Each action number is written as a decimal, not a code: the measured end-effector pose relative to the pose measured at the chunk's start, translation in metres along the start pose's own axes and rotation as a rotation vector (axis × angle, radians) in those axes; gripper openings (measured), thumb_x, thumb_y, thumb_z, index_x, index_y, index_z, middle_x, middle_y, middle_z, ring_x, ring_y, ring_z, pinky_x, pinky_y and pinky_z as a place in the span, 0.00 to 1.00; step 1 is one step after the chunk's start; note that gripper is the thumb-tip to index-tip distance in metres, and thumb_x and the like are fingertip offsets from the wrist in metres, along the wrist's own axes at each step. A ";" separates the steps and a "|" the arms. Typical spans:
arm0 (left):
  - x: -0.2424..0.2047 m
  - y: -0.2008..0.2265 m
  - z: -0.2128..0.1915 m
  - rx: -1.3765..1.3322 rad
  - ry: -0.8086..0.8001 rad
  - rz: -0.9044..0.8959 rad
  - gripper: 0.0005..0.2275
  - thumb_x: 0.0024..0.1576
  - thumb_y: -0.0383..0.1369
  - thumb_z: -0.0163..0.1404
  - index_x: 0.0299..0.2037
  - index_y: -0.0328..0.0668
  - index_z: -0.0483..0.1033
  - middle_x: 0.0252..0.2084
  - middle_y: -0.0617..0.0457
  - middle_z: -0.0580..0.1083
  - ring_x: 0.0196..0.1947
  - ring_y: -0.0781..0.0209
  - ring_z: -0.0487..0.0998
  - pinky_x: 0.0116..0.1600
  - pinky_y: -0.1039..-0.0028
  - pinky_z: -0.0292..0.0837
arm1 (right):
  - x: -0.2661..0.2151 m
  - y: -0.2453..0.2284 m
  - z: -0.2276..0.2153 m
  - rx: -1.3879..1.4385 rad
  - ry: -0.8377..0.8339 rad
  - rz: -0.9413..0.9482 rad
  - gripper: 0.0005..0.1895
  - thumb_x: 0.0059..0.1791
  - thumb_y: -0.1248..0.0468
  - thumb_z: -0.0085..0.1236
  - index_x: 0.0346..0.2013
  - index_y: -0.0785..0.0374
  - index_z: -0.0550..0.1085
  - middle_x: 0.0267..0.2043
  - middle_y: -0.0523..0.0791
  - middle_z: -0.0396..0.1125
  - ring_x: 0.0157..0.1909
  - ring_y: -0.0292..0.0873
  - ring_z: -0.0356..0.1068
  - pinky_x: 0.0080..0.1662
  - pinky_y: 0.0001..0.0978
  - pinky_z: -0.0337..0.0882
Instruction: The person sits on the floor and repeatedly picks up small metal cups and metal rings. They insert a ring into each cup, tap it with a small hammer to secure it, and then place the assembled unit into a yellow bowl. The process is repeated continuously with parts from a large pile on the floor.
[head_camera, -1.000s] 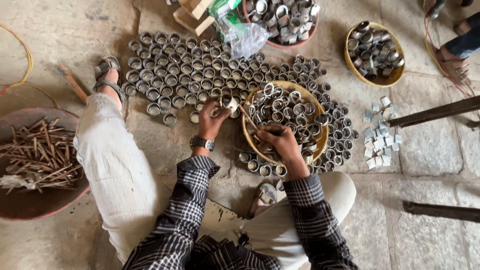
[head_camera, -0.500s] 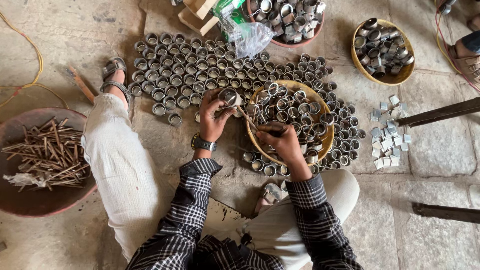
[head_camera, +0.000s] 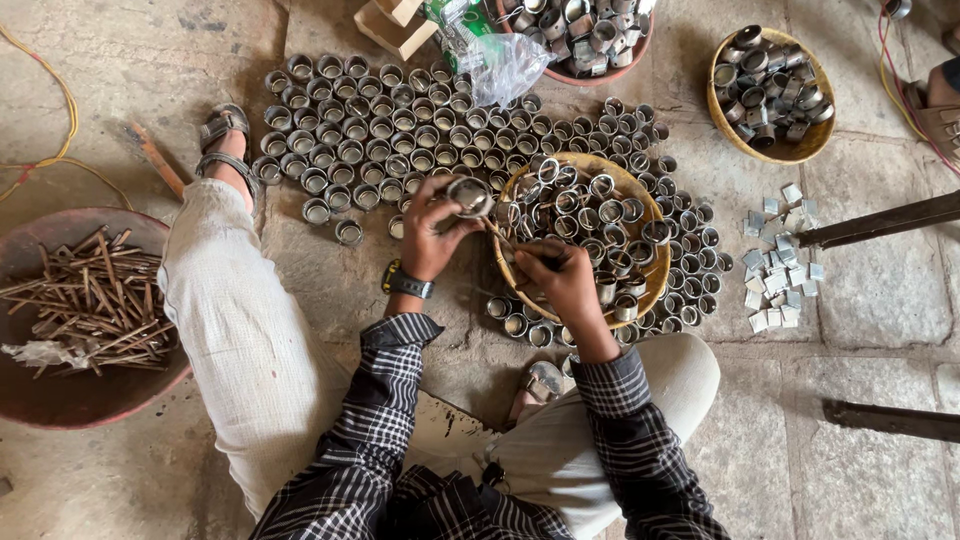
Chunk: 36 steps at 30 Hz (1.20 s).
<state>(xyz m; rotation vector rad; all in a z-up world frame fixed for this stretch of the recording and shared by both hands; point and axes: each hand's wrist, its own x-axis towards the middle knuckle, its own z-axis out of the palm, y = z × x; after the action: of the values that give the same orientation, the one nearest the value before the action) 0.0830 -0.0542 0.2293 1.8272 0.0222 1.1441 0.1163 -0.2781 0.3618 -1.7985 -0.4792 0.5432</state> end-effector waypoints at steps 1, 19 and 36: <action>-0.002 0.001 0.005 -0.011 -0.013 0.006 0.18 0.49 0.36 0.68 0.46 0.52 0.76 0.60 0.48 0.73 0.56 0.51 0.78 0.53 0.67 0.84 | 0.000 -0.001 0.003 0.014 0.039 -0.024 0.10 0.50 0.67 0.62 0.44 0.68 0.81 0.33 0.43 0.77 0.31 0.32 0.75 0.35 0.24 0.77; 0.010 0.034 0.006 0.044 -0.076 0.010 0.15 0.47 0.36 0.69 0.41 0.45 0.79 0.59 0.48 0.75 0.59 0.48 0.77 0.59 0.63 0.80 | -0.004 -0.009 0.027 -0.067 0.249 -0.252 0.08 0.51 0.67 0.63 0.42 0.68 0.81 0.35 0.43 0.75 0.32 0.33 0.76 0.34 0.24 0.77; 0.018 0.065 -0.002 0.228 -0.493 -0.068 0.07 0.52 0.30 0.64 0.38 0.42 0.80 0.65 0.53 0.75 0.51 0.55 0.81 0.50 0.68 0.79 | 0.028 0.027 0.007 0.486 0.071 0.172 0.10 0.53 0.63 0.54 0.47 0.65 0.72 0.40 0.45 0.74 0.39 0.37 0.77 0.42 0.30 0.82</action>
<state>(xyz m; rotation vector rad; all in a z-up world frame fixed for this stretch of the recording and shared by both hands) 0.0646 -0.0804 0.2885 2.2513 -0.0728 0.6392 0.1358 -0.2642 0.3307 -1.3909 -0.1255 0.6491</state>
